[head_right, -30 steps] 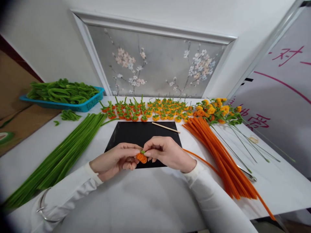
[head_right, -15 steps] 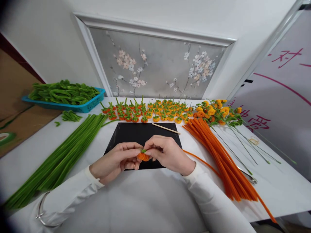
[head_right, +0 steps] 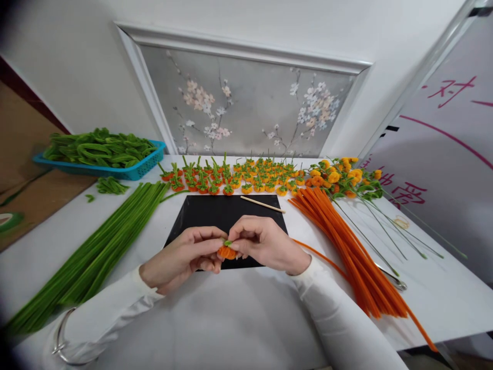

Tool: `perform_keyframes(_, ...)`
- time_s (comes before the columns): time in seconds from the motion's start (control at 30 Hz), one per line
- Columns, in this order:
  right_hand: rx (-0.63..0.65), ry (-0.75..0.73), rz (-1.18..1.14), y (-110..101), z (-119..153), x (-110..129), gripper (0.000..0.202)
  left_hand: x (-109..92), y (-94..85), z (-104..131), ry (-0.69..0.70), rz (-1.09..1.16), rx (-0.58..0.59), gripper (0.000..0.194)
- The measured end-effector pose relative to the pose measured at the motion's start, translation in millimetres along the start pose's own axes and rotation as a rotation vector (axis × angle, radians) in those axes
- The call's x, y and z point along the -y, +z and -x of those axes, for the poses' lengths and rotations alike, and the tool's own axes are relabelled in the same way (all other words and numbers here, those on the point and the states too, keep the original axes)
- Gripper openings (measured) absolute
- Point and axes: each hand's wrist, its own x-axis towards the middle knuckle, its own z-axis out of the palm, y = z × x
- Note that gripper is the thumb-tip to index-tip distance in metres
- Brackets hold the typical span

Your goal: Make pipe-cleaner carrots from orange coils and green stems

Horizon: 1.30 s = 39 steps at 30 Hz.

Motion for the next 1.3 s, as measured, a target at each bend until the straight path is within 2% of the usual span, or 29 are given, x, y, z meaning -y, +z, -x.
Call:
perform_keyframes(0.27,-0.042,-0.132,0.374,-3.5,2.4,2.5,0.006,4.2,4.4,-0.8,0.115,-0.149,-0.051,0.022)
perform_keyframes(0.37,-0.065,-0.166,0.456,-2.8,1.7,5.5,0.007,3.9,3.9,-1.2,0.126,-0.131,-0.07,0.022)
perform_keyframes(0.47,-0.038,-0.079,0.322,-3.1,1.3,8.8,0.005,2.1,1.4,-1.1,0.05,-0.039,-0.042,0.02)
perform_keyframes(0.6,0.02,0.02,0.028,-4.5,1.0,10.8,0.014,1.1,-3.1,-1.3,-0.02,0.082,0.047,0.018)
perform_keyframes(0.8,0.019,0.061,-0.049,-3.6,0.7,8.0,0.023,0.9,-2.9,-1.5,-0.039,0.103,0.064,0.016)
perform_keyframes(0.93,0.018,0.033,-0.021,-2.6,1.0,7.3,0.021,0.4,-0.6,-1.1,-0.027,0.069,0.05,0.017)
perform_keyframes(1.13,-0.008,-0.066,0.269,-3.1,1.9,7.3,0.008,1.2,1.3,-0.9,0.019,0.001,0.016,0.019)
perform_keyframes(1.3,-0.079,-0.122,0.364,-1.4,0.4,3.2,0.004,3.6,8.4,-0.5,0.166,-0.062,-0.086,0.021)
